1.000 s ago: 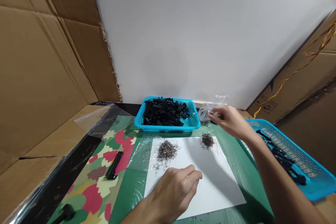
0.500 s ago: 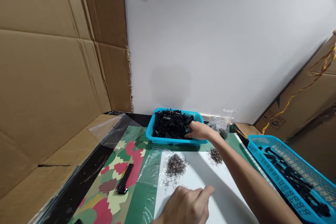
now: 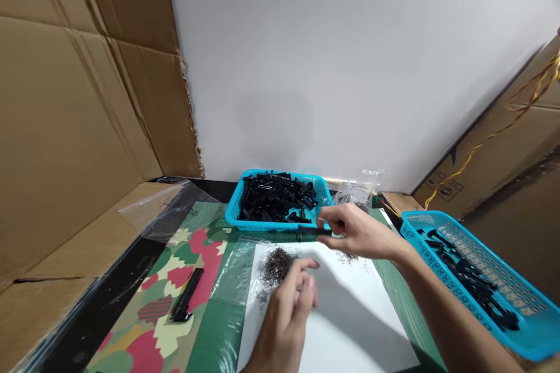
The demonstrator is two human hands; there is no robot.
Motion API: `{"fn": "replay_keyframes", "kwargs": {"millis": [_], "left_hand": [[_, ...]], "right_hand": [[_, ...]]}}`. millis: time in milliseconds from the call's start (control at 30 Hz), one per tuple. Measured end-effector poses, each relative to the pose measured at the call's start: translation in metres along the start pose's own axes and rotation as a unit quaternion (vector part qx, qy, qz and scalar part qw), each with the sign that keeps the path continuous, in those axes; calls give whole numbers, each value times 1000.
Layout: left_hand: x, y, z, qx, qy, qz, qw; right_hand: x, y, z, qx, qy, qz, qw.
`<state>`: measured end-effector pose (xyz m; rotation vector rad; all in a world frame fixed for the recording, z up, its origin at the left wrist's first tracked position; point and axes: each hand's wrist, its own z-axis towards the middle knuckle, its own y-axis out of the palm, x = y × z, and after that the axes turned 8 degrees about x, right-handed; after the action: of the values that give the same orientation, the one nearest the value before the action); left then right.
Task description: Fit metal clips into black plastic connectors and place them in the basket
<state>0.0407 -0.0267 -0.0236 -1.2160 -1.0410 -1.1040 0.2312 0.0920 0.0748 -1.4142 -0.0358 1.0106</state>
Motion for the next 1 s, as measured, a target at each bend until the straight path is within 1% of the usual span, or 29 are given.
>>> {"fn": "replay_keyframes", "kwargs": {"millis": [33,67,100,167,200,267,333,400,433,467,500,533,567,600,633,667,733,800,933,1000], "left_hand": [[2,1,0,13,-54,-56,997],[3,2,-1,23,-94,-93,991],[3,3,-1,27,-120,-111,986],[3,4,-1,19,-139,-101,985],[2,5,-1,8,-133,-84,988],[-1,7,-1,-25,-99,-39,994],[-7,9,-1,-64,-51,9,997],[-13,12,-2,-90,-9,40,995],[-16,13,-2,-90,5,46,995],[-18,14,-3,-80,24,51,995],[-20,14,-3,-70,38,65,995],[-20,15,-3,-76,59,77,992],[-20,16,-3,-74,85,77,991],[-19,16,-3,-66,98,77,990],[-18,17,-3,-54,98,75,991],[-17,18,-2,-46,95,73,992],[-14,19,-2,-51,82,74,993],[-14,19,0,-73,82,78,991],[-20,16,2,-120,101,106,982],[-23,15,2,-139,85,121,979]], "right_hand": [[1,1,-11,-12,-12,33,999],[3,4,-21,-23,-17,62,998],[6,9,-31,-30,-19,89,995],[13,25,-49,-27,-16,141,989],[18,34,-56,-19,-12,164,986],[27,50,-67,-3,-11,194,981],[35,56,-72,-13,-7,219,976],[44,51,-72,-44,15,254,966],[49,45,-71,-51,35,271,961],[53,38,-71,-42,59,279,958],[57,31,-70,-10,87,273,958],[61,24,-70,27,113,253,960],[64,18,-70,60,135,224,963],[67,14,-70,84,149,189,967],[69,11,-71,91,160,153,971],[71,10,-72,85,166,120,975],[73,11,-74,59,172,71,981],[73,16,-76,47,176,43,982],[71,29,-76,79,193,14,978],[70,34,-75,83,196,13,977]]}}
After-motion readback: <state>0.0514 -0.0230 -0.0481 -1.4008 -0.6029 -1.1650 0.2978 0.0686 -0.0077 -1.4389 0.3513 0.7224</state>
